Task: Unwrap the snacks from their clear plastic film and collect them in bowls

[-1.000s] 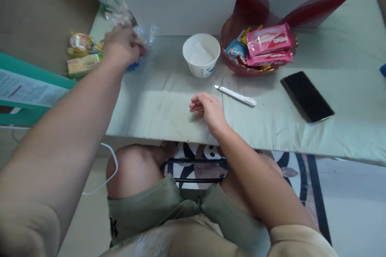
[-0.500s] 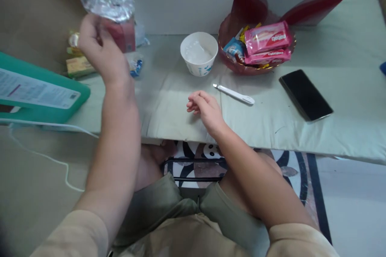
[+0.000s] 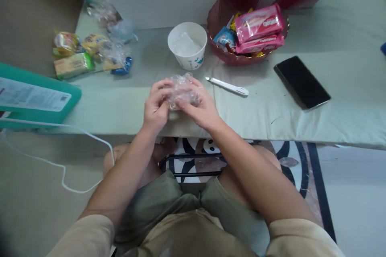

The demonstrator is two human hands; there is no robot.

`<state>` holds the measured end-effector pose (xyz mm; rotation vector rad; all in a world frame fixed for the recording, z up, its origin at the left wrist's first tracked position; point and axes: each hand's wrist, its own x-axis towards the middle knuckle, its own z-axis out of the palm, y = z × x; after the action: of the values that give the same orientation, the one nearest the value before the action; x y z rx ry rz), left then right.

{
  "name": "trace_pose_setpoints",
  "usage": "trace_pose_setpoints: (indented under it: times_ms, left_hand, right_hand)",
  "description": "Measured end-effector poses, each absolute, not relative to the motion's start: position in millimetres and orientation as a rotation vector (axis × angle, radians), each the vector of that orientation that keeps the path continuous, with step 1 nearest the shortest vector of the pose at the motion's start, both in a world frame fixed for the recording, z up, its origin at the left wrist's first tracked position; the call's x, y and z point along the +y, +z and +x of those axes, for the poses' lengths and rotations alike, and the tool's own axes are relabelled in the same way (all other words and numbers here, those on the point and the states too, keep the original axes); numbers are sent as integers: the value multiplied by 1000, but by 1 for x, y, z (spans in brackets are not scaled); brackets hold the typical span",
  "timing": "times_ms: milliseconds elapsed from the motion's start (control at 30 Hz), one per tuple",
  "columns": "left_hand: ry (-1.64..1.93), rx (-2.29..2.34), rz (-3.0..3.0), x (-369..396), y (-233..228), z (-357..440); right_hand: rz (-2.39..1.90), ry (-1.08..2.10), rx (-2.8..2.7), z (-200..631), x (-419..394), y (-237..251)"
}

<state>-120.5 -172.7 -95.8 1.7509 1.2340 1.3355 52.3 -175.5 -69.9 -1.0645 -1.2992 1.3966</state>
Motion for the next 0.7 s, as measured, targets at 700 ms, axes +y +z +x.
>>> trace_pose_setpoints:
  times_ms: [700]
  left_hand:
    - [1223,1104,1456,-157,-108,-128]
  right_hand:
    - [-1181,934,-1743,58,-167,-94]
